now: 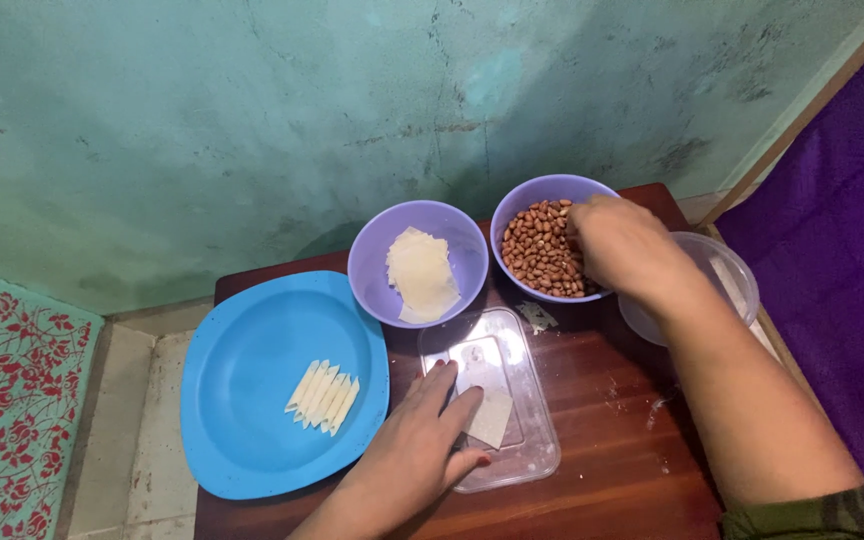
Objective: The person places a peanut onto a thin wrapper sheet, folds the wrapper around the peanut to form a small packet, and places the finished packet on a blue plate. The process is repeated multiple times.
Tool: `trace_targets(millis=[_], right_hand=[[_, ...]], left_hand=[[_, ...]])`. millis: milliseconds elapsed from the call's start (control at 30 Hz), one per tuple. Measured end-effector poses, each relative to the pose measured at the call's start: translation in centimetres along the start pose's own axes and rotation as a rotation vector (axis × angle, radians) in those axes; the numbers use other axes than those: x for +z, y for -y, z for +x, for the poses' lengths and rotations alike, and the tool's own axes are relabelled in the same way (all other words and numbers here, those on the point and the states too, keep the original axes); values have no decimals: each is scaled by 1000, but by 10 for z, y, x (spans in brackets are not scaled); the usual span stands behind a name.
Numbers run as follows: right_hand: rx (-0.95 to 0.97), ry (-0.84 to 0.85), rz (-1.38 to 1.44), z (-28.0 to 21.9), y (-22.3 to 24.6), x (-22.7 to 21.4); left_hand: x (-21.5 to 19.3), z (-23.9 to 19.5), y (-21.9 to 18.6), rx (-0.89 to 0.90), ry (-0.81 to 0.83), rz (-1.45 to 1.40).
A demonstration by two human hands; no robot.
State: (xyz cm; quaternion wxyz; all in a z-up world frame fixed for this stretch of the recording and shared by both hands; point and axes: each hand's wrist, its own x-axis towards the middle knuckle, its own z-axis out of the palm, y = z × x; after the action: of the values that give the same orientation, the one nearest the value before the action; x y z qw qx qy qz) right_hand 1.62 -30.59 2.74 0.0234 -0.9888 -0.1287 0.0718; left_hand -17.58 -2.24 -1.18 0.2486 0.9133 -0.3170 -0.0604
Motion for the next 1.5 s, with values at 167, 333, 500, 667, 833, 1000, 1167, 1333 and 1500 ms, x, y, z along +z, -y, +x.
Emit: trace_targets(millis=[167,333,500,667,833,1000,1167,1333,1500], right_hand=[[-189,-260,250,-52,17,-38],[-361,-213,384,-116,63,-36],[-506,164,453,-135,84,47],[-614,-90,579,-137,93,84],[-621,-71,516,-139,97,95],[-679,-108,489,-141,95,94],[-703,-132,508,-138,89,96],[-707,-160,486,-135,86,93],[-720,-214,521,-134,83,82]], left_hand=[[-1,-1,-1,45,-64,12],[-9,-2,-9,72,-93,-67],[-3,-1,-13,-12,-38,-18],[-1,4,-19,14,-118,158],[13,-4,-26,-30,-187,84],[15,-11,-19,99,-324,99],[19,-7,-18,181,-384,192],[13,-6,-15,210,-372,204],[16,-8,-14,176,-365,234]])
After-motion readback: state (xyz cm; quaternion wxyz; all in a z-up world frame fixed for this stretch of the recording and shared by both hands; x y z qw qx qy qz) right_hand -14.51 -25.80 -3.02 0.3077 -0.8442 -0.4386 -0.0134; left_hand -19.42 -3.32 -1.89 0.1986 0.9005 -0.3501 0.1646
